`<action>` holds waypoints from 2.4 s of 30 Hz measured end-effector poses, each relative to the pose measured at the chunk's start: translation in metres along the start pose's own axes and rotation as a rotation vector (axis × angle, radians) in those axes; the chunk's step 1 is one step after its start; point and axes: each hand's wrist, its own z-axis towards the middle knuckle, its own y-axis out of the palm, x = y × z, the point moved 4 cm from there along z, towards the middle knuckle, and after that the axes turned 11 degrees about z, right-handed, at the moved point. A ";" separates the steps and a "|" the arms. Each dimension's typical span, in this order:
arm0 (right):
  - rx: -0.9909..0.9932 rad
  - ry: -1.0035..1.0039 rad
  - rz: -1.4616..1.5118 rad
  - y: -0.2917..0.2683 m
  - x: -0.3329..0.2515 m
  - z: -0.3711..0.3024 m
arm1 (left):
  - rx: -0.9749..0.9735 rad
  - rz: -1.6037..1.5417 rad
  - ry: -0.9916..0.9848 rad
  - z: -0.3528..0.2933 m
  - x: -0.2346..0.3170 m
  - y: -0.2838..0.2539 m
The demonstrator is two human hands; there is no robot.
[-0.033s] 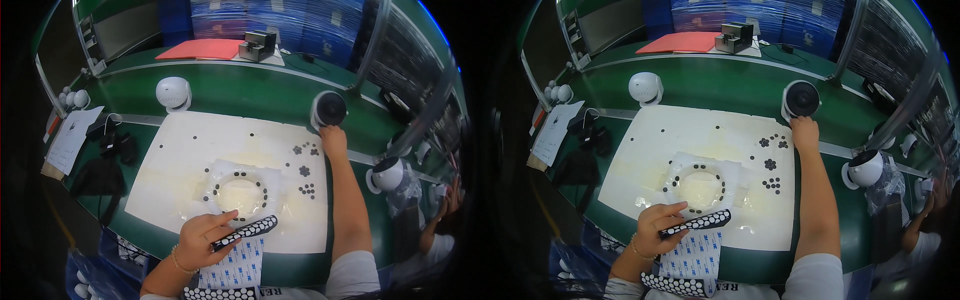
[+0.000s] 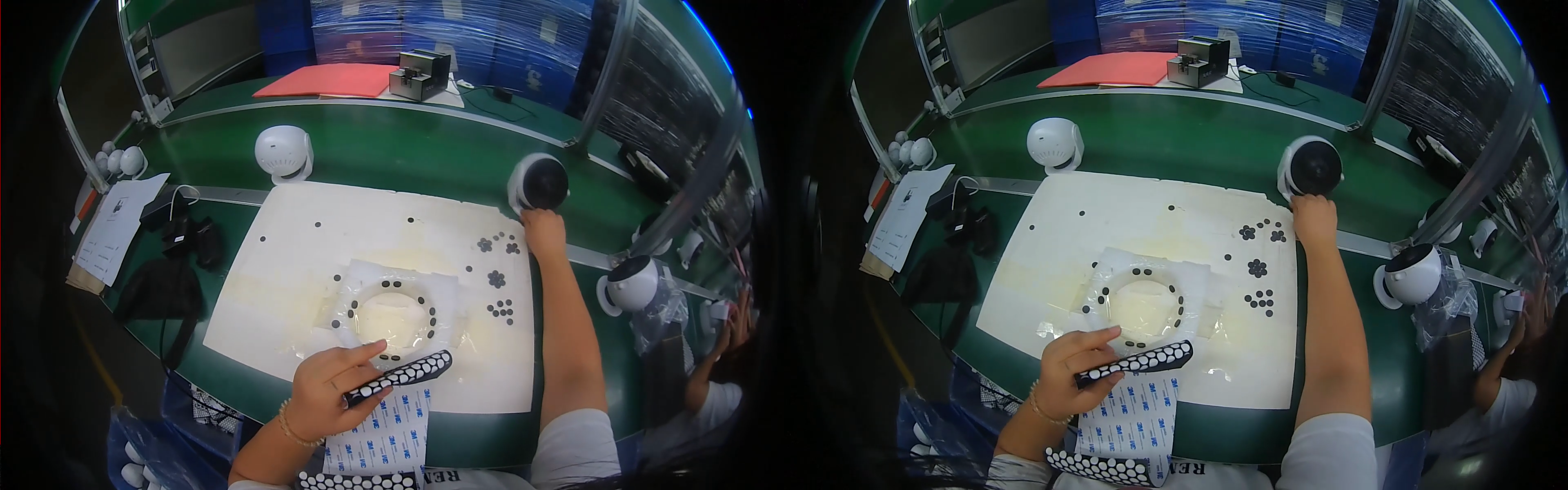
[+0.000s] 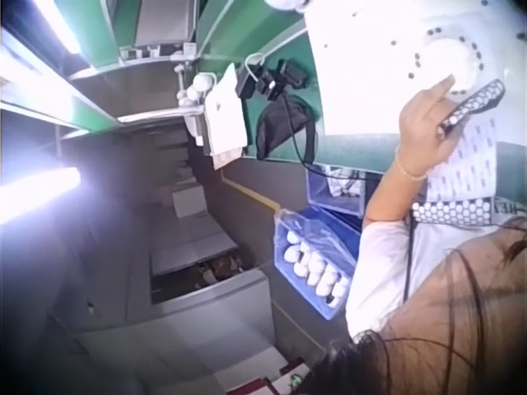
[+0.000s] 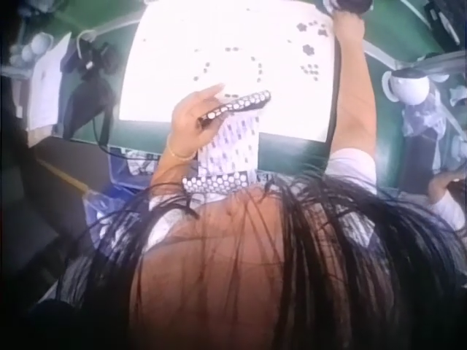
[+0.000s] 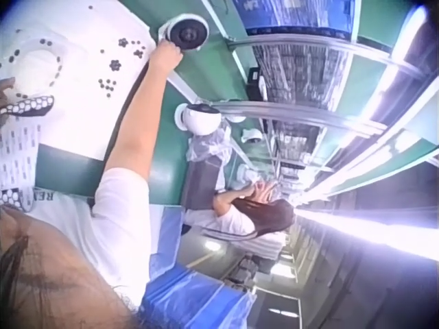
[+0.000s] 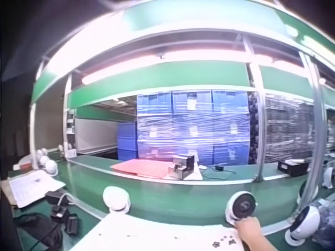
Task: The person assembles spherical light fixtures by hand, attaching LED arrays to led bulb housings with adhesive strips and combining fixture components.
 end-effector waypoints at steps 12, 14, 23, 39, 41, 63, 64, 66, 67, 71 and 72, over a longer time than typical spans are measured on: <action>0.086 -0.529 1.030 -0.090 -0.163 -0.092 | 0.151 -0.154 -0.316 -0.007 -0.018 -0.004; -0.093 -0.506 1.270 -0.109 -0.191 -0.125 | 0.166 -0.192 -0.350 -0.005 -0.019 -0.005; -0.450 -0.266 1.509 -0.096 -0.197 -0.141 | 0.102 -0.485 -0.398 -0.005 -0.023 -0.002; -0.612 -0.247 1.504 -0.105 -0.190 -0.127 | 0.056 -0.753 -0.626 -0.011 -0.021 -0.004; -0.587 -0.266 1.502 -0.109 -0.192 -0.124 | 0.096 -0.773 -0.585 -0.007 -0.017 -0.002; -0.928 0.125 2.044 -0.087 -0.191 -0.130 | 0.023 -0.146 -0.091 -0.004 -0.014 -0.011; -0.927 0.127 2.044 -0.086 -0.189 -0.130 | 0.022 -0.147 -0.091 -0.004 -0.014 -0.010; -0.923 0.099 2.026 -0.084 -0.187 -0.130 | 0.048 -0.151 -0.088 -0.004 -0.013 -0.009; -0.923 0.100 2.025 -0.084 -0.187 -0.130 | 0.048 -0.152 -0.088 -0.003 -0.013 -0.009; -0.916 -0.074 1.837 -0.091 -0.186 -0.120 | 0.018 -0.167 -0.132 -0.005 -0.015 -0.012; -0.931 -0.137 1.776 -0.093 -0.184 -0.114 | 0.001 -0.175 -0.154 -0.005 -0.016 -0.012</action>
